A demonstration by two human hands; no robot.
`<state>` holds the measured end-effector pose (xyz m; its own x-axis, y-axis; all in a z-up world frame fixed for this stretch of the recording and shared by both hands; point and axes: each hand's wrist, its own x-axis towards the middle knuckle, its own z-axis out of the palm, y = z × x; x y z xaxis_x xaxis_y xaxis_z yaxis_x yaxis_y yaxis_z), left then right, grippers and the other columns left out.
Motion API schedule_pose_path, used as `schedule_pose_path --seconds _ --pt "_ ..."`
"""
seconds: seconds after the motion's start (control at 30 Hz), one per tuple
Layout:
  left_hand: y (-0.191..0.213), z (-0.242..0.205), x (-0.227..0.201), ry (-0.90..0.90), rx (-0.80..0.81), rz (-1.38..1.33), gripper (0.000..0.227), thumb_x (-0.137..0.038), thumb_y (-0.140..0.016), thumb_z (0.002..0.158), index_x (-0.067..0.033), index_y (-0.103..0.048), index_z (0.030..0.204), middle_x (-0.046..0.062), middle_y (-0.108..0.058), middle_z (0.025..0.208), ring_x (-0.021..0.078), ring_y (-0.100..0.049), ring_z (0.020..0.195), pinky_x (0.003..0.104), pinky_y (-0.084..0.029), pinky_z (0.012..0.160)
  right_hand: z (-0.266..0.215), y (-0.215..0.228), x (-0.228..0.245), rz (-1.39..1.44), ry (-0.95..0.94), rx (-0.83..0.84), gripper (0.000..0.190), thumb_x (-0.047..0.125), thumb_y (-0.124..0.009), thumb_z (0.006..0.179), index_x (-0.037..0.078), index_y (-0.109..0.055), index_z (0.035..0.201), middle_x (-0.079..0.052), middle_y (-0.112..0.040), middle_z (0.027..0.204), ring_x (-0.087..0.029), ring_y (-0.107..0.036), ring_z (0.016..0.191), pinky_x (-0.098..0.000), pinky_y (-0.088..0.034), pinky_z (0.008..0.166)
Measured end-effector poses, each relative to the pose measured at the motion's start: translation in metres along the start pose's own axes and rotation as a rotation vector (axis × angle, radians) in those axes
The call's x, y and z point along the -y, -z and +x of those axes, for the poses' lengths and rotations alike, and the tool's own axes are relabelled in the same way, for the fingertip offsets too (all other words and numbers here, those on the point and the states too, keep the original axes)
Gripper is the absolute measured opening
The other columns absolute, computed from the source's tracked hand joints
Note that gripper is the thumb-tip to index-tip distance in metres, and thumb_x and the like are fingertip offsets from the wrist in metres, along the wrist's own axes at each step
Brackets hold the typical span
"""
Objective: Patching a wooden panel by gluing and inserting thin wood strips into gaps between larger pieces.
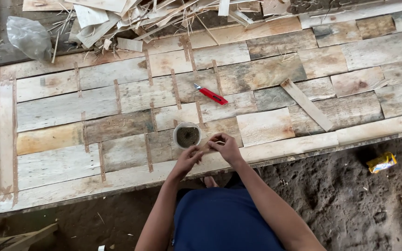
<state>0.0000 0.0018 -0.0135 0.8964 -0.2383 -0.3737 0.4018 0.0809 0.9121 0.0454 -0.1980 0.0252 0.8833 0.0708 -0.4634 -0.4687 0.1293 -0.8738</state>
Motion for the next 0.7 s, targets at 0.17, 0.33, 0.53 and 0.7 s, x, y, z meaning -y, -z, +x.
schedule_pose_path --seconds 0.17,0.33,0.53,0.7 --pt "-0.004 -0.001 -0.012 -0.003 0.012 0.107 0.024 -0.026 -0.063 0.106 -0.0068 -0.074 0.097 0.01 -0.063 0.069 0.0167 -0.055 0.062 0.032 -0.05 0.065 -0.005 -0.002 0.014 0.042 -0.004 -0.027 0.022 -0.001 -0.083 0.085 -0.008 -0.069 0.1 -0.019 -0.068 0.09 -0.029 -0.076 0.083 -0.0394 -0.068 0.074" --pt "0.002 0.003 0.002 0.023 -0.012 0.047 0.021 -0.022 -0.062 0.106 -0.0061 -0.075 0.1 0.012 -0.072 0.083 0.0189 -0.064 0.067 0.033 -0.054 0.068 0.004 0.005 0.018 0.048 -0.003 -0.049 0.023 0.0 -0.084 0.084 -0.009 -0.07 0.099 -0.021 -0.069 0.09 -0.029 -0.076 0.082 -0.0384 -0.069 0.074" --pt "-0.002 0.004 0.007 0.088 -0.013 0.049 0.022 -0.02 -0.058 0.107 -0.0019 -0.071 0.109 0.012 -0.07 0.097 0.0191 -0.064 0.078 0.033 -0.056 0.076 0.015 0.015 0.006 0.177 -0.061 -0.183 0.03 0.005 -0.086 0.084 -0.005 -0.066 0.103 -0.019 -0.07 0.097 -0.029 -0.075 0.08 -0.0395 -0.068 0.078" --pt "-0.016 0.004 -0.019 0.061 -0.036 0.075 0.022 -0.021 -0.058 0.108 -0.0054 -0.072 0.102 0.01 -0.07 0.095 0.0208 -0.066 0.083 0.036 -0.057 0.08 -0.018 -0.015 0.017 0.402 -0.297 0.079 0.037 0.015 -0.063 0.097 -0.01 -0.055 0.123 -0.013 -0.057 0.1 -0.028 -0.067 0.096 -0.0435 -0.06 0.097"
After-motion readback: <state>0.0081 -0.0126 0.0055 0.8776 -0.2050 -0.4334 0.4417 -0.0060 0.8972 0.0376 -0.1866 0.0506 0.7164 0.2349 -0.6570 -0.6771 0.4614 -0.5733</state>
